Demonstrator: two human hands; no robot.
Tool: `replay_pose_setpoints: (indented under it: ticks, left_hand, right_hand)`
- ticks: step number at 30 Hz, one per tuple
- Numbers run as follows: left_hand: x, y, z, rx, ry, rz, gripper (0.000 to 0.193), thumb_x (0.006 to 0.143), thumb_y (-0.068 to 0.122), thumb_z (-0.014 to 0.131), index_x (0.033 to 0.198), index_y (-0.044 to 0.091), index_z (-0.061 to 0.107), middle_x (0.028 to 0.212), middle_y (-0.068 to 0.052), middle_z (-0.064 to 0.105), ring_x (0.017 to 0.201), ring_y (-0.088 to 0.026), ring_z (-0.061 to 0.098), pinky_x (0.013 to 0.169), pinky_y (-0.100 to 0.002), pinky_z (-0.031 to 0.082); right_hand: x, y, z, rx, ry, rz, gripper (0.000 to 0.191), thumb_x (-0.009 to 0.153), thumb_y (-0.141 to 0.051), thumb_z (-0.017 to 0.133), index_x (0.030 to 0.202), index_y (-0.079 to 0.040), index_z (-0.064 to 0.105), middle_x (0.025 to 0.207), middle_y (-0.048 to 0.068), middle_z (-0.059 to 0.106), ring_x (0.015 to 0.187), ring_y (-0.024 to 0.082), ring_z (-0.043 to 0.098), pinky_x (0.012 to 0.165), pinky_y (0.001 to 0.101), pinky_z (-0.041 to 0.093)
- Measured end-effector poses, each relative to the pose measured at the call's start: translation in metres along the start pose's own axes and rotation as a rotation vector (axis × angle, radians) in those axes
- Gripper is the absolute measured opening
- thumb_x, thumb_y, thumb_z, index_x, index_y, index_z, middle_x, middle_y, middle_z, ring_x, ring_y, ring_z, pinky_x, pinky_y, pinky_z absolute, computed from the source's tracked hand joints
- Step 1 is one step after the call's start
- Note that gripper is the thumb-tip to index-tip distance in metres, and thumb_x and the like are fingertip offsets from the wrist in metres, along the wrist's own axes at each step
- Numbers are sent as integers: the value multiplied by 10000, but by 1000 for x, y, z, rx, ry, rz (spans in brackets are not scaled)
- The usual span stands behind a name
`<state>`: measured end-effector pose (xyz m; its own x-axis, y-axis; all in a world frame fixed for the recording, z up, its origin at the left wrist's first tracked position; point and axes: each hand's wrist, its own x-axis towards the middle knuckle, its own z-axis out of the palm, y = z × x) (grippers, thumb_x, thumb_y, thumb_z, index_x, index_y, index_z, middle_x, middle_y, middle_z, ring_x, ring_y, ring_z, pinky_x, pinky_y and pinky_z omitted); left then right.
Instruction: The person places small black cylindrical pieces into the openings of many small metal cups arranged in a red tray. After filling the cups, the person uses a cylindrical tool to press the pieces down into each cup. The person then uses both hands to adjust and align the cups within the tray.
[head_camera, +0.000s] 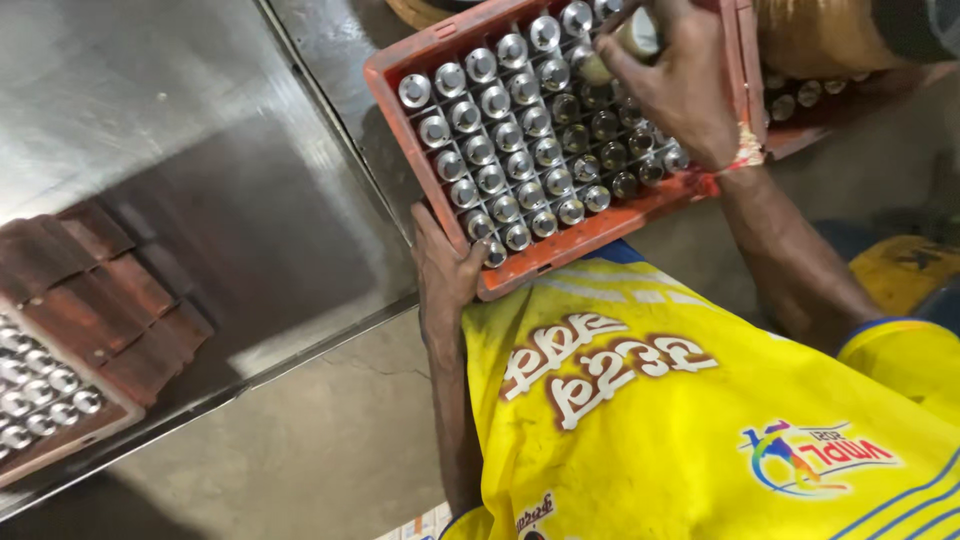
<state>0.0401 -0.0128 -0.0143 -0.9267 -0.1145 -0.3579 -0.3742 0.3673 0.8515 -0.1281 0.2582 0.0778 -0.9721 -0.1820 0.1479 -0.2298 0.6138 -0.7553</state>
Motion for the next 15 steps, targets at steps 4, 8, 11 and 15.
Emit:
replay_pose_setpoints:
  ticks: [4, 8, 11, 15]
  left_hand:
    - [0, 1, -1, -13, 11, -53, 948, 769, 281, 803, 1477, -41, 261, 1346, -344, 506, 1247, -544, 501, 1058, -590, 382]
    - [0, 1, -1, -25, 6, -39, 910, 735, 269, 791, 1442, -16, 294, 1295, -315, 535, 1205, -523, 534, 1017, -607, 394]
    - [0, 0, -2, -23, 22, 0, 863, 763, 255, 806, 1409, -16, 302, 1286, -327, 516, 1181, -542, 515, 993, -608, 415]
    - [2, 1, -3, -5, 22, 28, 785, 745, 227, 823, 1327, 14, 340, 1212, -298, 555, 1134, -534, 550, 935, -598, 436]
  right_hand:
    - [4, -14, 10, -103, 57, -126, 236, 1082, -142, 728, 1262, -58, 602, 1038, 101, 744, 796, 181, 710, 678, 312, 556]
    - [12, -31, 22, -177, -169, -140, 148, 1149, -111, 742, 1187, -35, 620, 1019, 104, 764, 826, 171, 777, 748, 304, 648]
    - [7, -51, 35, 322, 272, 20, 289, 980, -118, 703, 1207, -43, 540, 1108, 142, 719, 653, 168, 703, 522, 282, 586]
    - [9, -69, 52, -23, -145, -172, 206, 1047, -132, 750, 1116, -18, 594, 1057, 138, 719, 868, 244, 765, 725, 334, 650]
